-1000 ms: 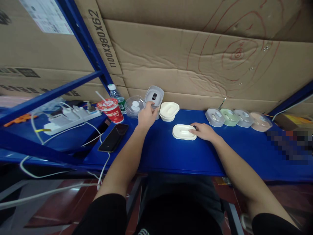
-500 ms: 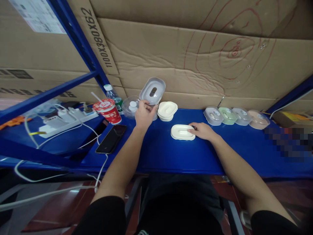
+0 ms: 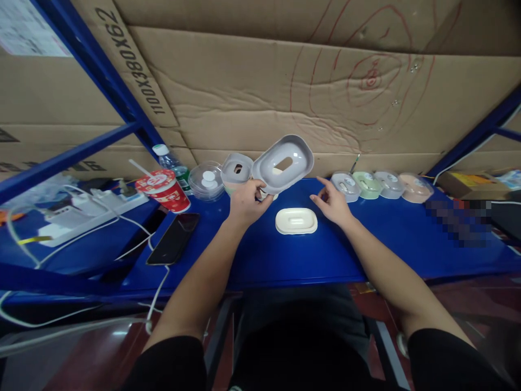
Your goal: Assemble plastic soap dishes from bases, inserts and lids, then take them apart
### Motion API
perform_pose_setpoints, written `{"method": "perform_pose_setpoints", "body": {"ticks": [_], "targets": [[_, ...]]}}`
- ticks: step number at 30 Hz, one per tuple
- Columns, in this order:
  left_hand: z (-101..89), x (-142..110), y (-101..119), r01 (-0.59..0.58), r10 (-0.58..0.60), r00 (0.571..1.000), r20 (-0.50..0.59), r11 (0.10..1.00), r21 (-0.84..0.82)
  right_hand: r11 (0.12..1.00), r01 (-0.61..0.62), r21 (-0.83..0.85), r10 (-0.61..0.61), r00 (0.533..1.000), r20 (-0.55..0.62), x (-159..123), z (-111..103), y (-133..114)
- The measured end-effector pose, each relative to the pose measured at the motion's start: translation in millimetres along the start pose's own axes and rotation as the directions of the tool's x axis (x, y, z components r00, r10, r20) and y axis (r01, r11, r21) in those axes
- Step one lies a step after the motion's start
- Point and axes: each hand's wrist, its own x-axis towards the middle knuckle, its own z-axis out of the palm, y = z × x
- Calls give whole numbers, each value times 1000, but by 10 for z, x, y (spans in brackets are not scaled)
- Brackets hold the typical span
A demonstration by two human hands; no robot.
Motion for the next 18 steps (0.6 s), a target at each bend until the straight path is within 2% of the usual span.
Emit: {"method": "perform_pose_setpoints", "body": {"ticks": [2,4,6,8,10,13,16,18], "targets": [[24,-8,24,-144,143,989,-32,989,-40,998,46,50,-43,997,-71,-20,13,-21],[33,-15,68,-280,277,960,-43,956,-87,993,92,76,-80,986,-143,-38,26,-40],[33,-26,119,-384,386,922,-9,913,-136,986,146,76,-130,973,-192,-46,27,-55],[37,-42,159,-433,450,892,44,879,-197,976,205,69,-183,953,-243,-38,2,-67],[51,-60,178,-410,448,889,90,869,-277,969,242,45,-219,931,-292,-17,-53,-79],[76,-82,176,-302,371,920,125,876,-377,972,233,-44,-235,919,-317,15,-169,-96],[74,-87,176,-211,296,940,170,895,-393,973,202,-107,-225,930,-290,17,-244,-116],[62,-80,191,-131,222,947,230,926,-353,984,146,-97,-166,959,-232,5,-246,-131]]}}
